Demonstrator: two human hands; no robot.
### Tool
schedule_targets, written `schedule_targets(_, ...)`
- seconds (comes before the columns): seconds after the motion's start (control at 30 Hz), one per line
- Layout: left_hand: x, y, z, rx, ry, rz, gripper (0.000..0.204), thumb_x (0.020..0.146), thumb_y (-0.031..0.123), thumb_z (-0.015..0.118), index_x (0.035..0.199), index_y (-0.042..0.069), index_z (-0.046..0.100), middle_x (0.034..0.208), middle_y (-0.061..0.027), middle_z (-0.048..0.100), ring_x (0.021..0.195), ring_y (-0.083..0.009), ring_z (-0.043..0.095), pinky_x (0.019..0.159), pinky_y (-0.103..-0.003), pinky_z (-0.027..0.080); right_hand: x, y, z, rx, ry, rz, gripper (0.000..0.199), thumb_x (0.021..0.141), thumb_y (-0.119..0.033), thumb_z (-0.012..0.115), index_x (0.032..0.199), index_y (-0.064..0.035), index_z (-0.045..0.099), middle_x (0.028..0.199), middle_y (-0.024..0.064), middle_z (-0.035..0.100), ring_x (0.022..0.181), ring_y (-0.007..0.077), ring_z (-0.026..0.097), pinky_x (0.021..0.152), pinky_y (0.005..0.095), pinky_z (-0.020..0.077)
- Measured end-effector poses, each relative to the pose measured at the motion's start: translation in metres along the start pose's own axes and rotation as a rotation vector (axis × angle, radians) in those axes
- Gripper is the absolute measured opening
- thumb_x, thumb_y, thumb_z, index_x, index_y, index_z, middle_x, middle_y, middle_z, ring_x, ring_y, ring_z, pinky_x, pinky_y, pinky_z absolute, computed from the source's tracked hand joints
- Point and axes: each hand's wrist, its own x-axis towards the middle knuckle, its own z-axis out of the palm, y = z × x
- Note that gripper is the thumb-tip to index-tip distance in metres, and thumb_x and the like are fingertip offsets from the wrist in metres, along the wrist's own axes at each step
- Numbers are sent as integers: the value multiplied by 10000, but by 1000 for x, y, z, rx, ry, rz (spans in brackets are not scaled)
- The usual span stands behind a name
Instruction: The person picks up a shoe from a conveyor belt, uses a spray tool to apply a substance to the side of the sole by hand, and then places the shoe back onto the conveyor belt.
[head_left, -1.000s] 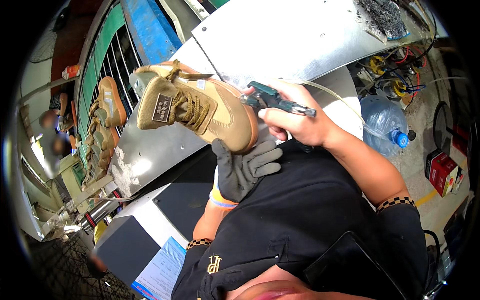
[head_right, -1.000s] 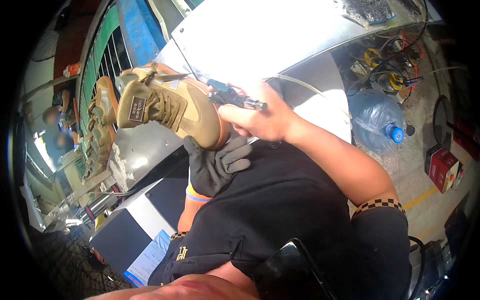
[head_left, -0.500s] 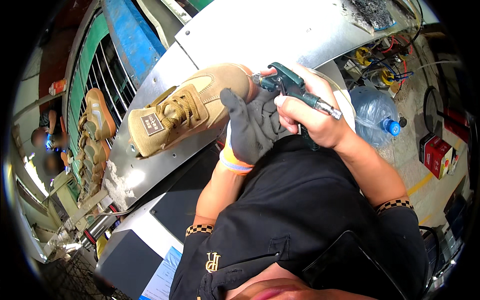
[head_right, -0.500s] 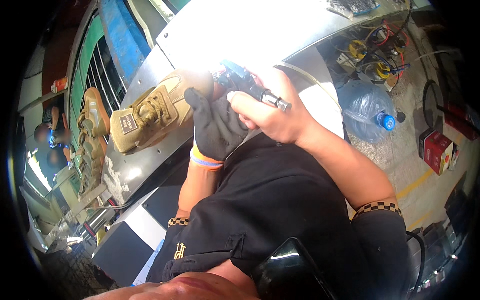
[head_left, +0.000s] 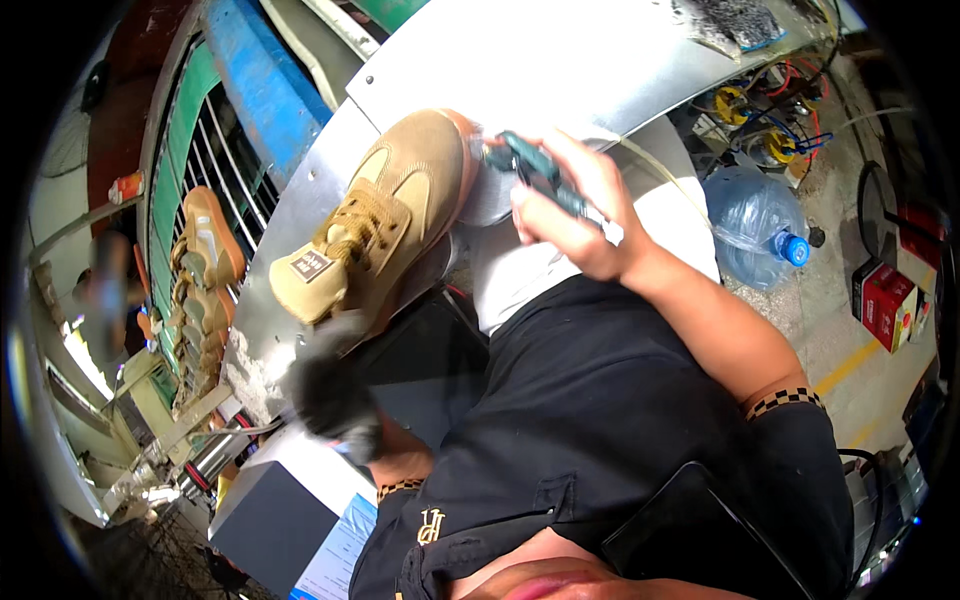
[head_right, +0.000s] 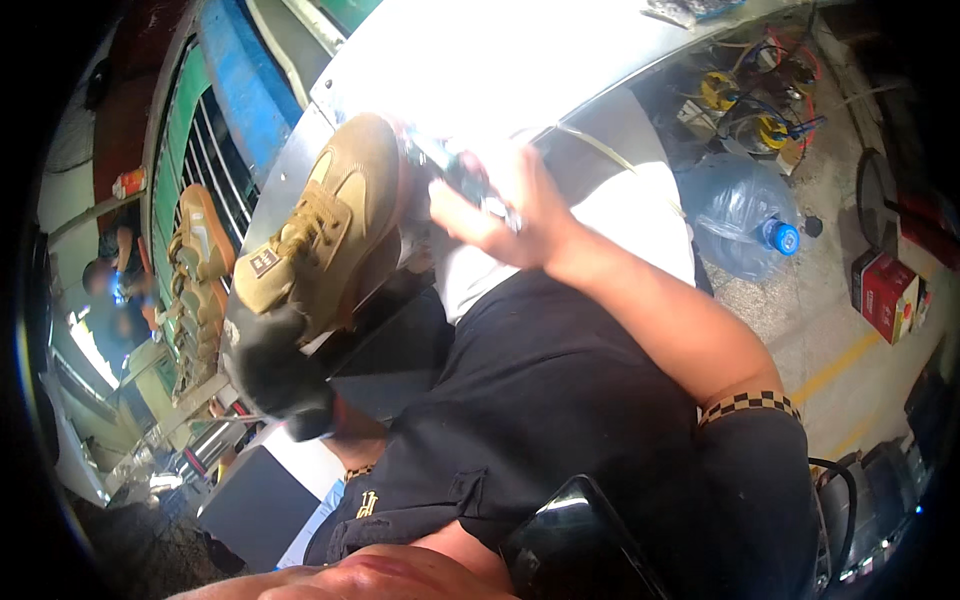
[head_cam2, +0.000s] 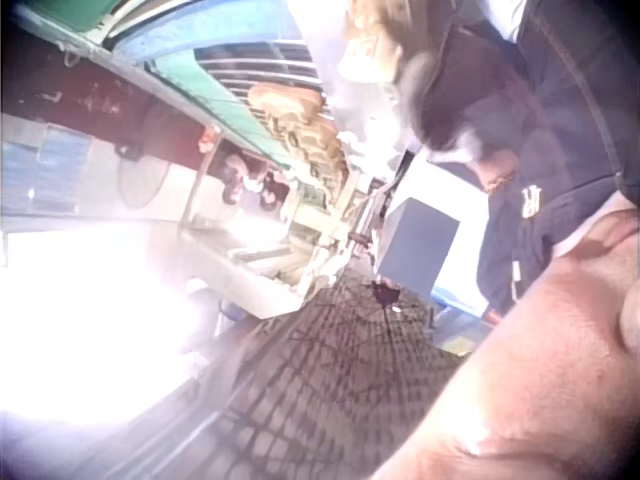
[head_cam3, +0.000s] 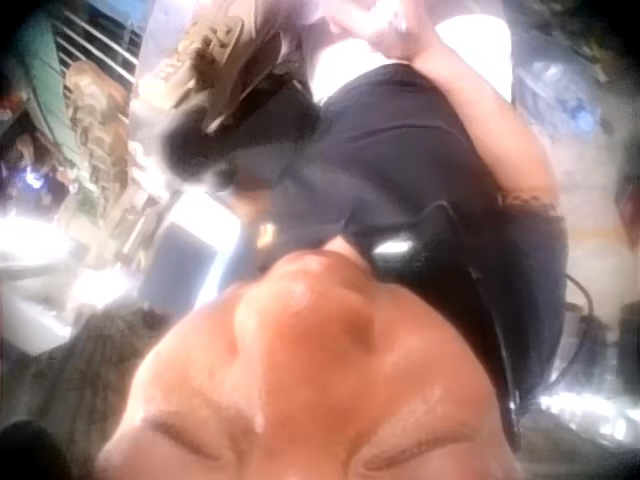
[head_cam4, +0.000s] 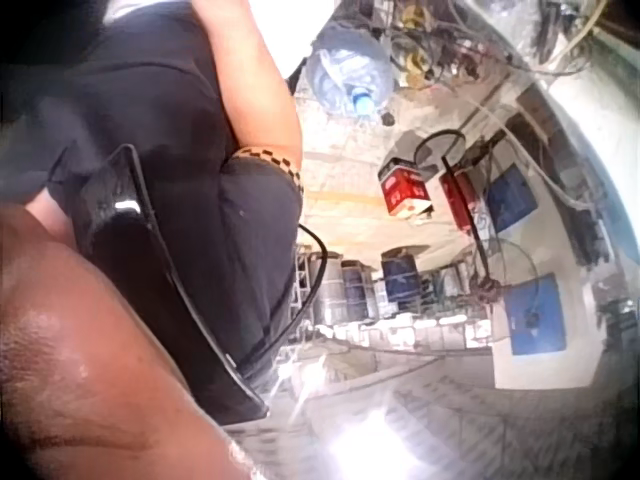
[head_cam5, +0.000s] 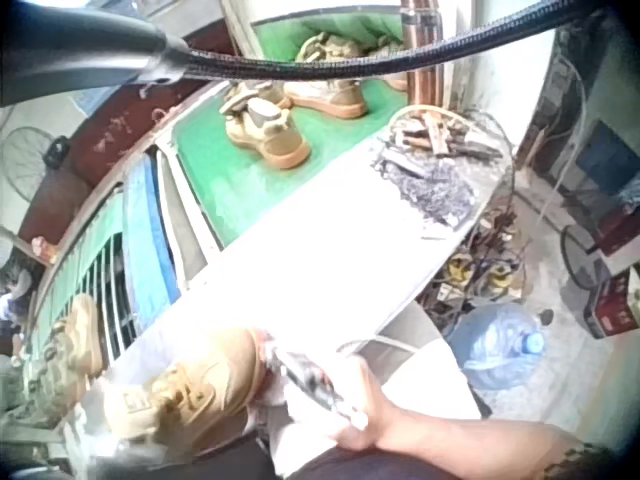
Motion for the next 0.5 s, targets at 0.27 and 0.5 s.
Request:
schedule_targets(0.27,-15,16,29,563,99,-305,902,689,136,708,1488,-25,322,1396,-198,495,1275,-293,495,1077,-370,365,76,8,22,235,-105,54,398,887,-70,539,1276,16,542,685,39,557,568,124,548,565,274,469)
schedule_targets(0.5,-5,21,50,296,250,-265,865,725,164,698,1494,8,336,1438,-192,464,1319,-284,451,1112,-385,321,42,15,30,32,-28,-109,428,861,-85,546,1279,6,532,650,-3,530,545,69,492,532,242,412)
